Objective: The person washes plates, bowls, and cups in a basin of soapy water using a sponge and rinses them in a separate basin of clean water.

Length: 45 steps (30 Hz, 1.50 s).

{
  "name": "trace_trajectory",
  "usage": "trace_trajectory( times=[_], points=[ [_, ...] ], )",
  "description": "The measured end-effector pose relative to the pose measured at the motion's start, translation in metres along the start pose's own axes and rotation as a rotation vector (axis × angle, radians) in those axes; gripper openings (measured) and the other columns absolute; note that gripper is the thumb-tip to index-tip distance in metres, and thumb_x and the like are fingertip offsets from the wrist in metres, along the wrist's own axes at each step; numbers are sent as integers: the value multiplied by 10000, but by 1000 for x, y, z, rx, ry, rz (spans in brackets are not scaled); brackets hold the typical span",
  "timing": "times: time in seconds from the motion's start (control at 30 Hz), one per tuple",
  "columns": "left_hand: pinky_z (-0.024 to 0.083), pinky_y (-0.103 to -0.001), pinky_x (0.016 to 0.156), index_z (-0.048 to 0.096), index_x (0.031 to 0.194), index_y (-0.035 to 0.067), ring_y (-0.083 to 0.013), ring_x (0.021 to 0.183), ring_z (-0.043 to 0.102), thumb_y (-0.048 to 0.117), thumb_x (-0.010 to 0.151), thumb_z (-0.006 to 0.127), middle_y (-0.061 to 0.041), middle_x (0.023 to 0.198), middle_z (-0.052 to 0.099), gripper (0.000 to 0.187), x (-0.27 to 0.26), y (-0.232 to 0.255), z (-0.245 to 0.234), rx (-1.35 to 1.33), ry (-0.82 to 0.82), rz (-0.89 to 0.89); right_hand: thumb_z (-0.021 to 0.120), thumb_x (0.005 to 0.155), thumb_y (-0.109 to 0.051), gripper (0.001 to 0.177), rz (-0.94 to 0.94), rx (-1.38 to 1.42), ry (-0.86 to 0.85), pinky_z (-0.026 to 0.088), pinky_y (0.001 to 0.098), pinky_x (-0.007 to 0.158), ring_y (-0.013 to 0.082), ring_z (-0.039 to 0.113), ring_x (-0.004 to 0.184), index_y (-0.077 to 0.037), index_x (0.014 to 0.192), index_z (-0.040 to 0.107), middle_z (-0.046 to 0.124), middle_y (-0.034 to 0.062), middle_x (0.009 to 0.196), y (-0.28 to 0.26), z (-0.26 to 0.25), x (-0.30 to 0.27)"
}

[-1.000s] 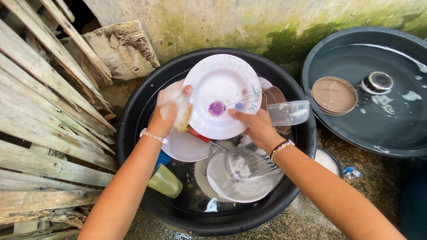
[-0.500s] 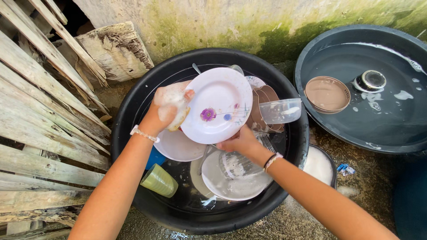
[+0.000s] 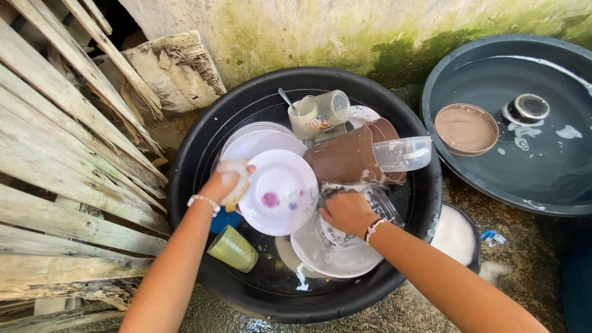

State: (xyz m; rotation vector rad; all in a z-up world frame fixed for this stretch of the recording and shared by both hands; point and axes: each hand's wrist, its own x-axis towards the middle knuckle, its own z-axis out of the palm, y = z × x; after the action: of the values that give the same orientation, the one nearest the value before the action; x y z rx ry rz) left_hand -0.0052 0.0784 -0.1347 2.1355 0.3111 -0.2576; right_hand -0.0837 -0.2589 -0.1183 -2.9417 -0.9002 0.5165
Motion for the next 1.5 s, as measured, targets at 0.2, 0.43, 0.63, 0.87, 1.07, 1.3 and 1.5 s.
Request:
trace_trajectory(
  times=[0.2,0.43,0.63,0.87,1.07,1.3,1.5],
  points=[
    [525,-276,618,752,1118,26,-128,691,629,280,923,725,-60,866,706,321,-14,-24,-2,-275,-83,-125,509,942,-256,358,-67,224,507,490,429,1016,294,600,1203,-50,1210,625,662,107,1246,-10,4,8],
    [448,-284,451,689,1062,45,-138,554,572,300,969,665,-46,733,613,272,-12,-5,7,-597,-230,-162,350,1034,-543,774,-131,112,413,102,577,1181,426,66,1518,41,1538,279,106,299,1631,-51,-10,53],
    [488,-286,492,682,1044,64,-138,585,608,282,957,676,-37,749,629,235,-24,17,15,-697,-257,-89,292,1027,-557,806,-108,154,427,76,560,1231,392,33,1565,2,1597,177,63,241,1683,-45,-25,61],
    [504,-278,540,715,1069,68,-112,620,605,279,963,682,-7,779,644,238,-29,44,36,-794,-269,-48,310,1065,-452,754,-273,329,556,92,560,1214,370,24,1572,41,1617,170,75,218,1712,-57,-40,51],
    [517,-293,583,718,1080,-3,-131,651,629,276,978,655,-35,821,688,304,-32,64,13,-687,-138,92,288,1061,-473,661,-325,86,433,85,503,1232,301,88,1563,-122,1620,245,141,93,1704,-16,-47,0],
    [508,-262,637,747,1047,17,-88,703,592,328,959,680,-19,809,675,330,-56,122,-6,-312,-15,373,592,978,-251,798,-215,447,870,229,505,1240,397,140,1561,56,1579,165,109,313,1664,22,-40,-21],
    [499,-274,686,702,988,-38,-82,796,573,-11,868,564,-22,907,638,185,-50,139,-8,-363,-246,581,700,938,-119,490,-6,1765,410,596,347,867,254,690,1048,81,1368,577,684,237,1245,62,-62,-29]
  ],
)
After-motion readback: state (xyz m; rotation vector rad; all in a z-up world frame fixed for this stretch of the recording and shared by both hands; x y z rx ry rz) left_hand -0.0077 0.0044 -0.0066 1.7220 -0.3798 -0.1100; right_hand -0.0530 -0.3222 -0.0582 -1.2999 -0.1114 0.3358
